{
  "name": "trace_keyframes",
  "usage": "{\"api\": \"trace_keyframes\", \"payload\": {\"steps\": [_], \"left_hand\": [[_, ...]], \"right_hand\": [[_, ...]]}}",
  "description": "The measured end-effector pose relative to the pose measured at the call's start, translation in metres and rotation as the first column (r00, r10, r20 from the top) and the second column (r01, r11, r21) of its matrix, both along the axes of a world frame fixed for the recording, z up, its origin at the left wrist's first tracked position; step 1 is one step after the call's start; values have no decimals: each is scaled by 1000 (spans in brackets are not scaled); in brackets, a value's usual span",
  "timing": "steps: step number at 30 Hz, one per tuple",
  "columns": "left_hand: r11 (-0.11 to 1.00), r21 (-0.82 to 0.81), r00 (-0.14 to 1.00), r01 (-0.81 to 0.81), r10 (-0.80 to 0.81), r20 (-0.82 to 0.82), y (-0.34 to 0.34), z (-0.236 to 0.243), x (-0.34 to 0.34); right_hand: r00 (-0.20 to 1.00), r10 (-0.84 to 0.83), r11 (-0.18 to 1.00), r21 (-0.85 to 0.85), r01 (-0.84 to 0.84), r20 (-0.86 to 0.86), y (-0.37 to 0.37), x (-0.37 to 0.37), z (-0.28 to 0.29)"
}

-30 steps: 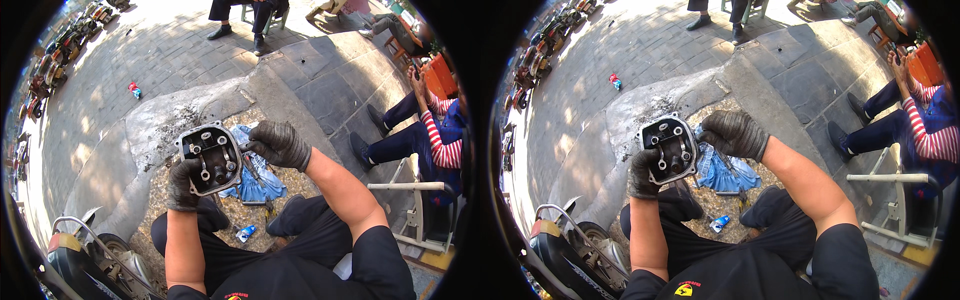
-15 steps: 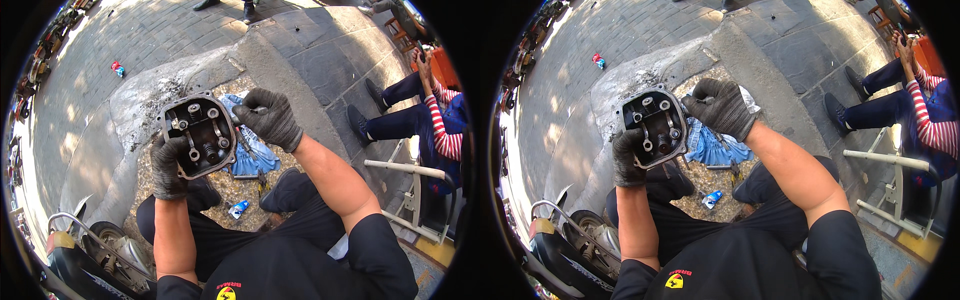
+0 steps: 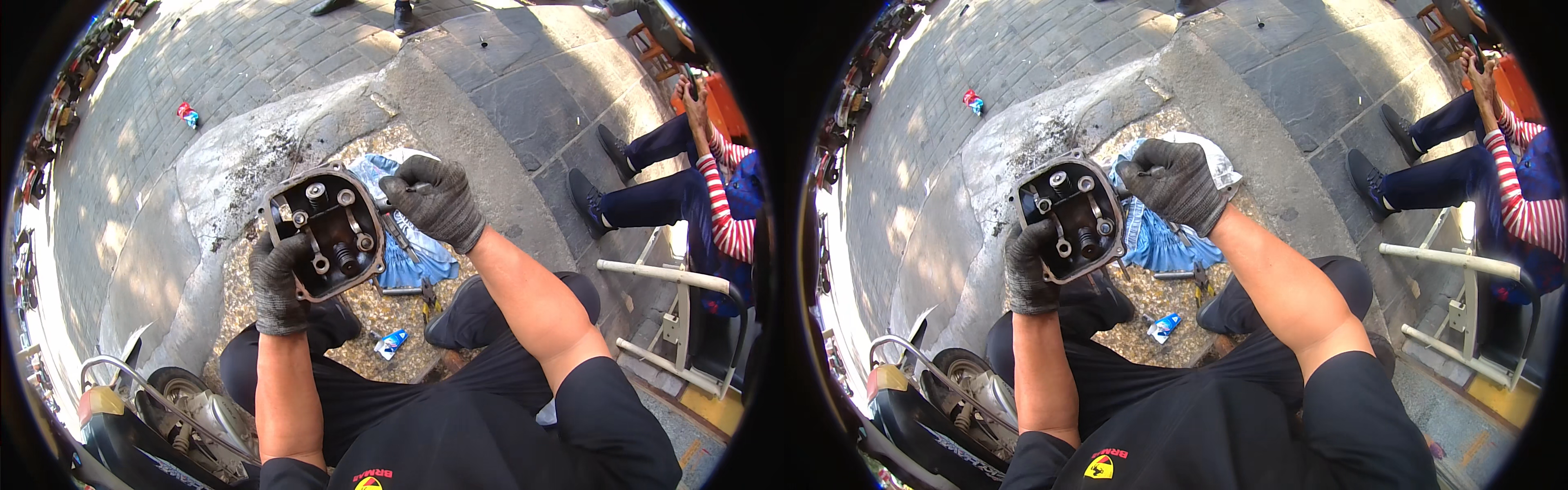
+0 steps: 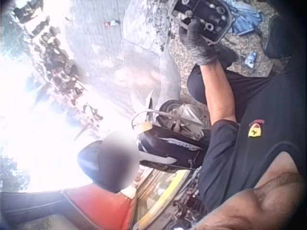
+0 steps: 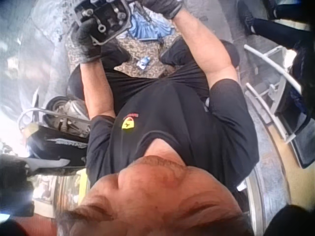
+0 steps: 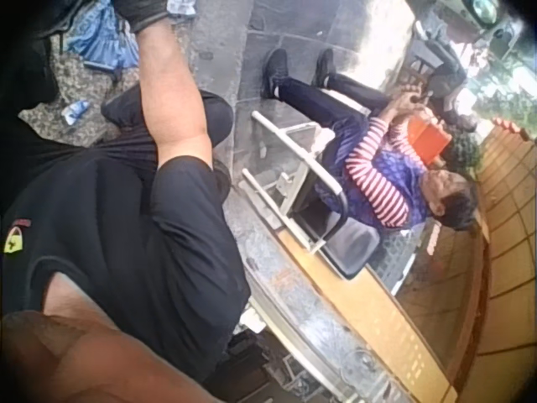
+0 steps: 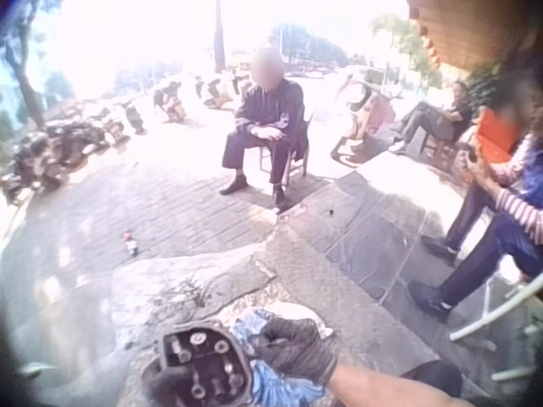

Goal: The person sits on the ground and uses a screwdriver to adjust internal components of a small engine casing. They wipe the part with a cloth, then stand and walk into a workshop to use a power drill on a separate component on the floor.

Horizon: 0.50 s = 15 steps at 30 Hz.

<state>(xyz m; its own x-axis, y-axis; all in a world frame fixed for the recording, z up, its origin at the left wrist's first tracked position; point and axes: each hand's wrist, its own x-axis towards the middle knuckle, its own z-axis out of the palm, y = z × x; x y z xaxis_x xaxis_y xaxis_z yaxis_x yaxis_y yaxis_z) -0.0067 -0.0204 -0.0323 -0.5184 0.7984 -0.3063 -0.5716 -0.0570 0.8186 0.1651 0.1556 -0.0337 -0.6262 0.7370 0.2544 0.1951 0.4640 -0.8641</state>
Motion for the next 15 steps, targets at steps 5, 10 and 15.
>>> {"api": "trace_keyframes", "payload": {"steps": [5, 10, 15], "left_hand": [[952, -289, 995, -104, 100, -29, -5, -6, -14], [970, -173, 974, -169, 137, -180, -9, -1, -14], [978, -150, 987, -147, 135, -84, -6, 8, -6]], "right_hand": [[922, -382, 913, -175, 367, -62, 53, 48, -55], [823, -158, 412, -720, 558, 546, -2, 81, -204], [804, 17, 117, -799, 589, 595, -77, 82, -296]]}}
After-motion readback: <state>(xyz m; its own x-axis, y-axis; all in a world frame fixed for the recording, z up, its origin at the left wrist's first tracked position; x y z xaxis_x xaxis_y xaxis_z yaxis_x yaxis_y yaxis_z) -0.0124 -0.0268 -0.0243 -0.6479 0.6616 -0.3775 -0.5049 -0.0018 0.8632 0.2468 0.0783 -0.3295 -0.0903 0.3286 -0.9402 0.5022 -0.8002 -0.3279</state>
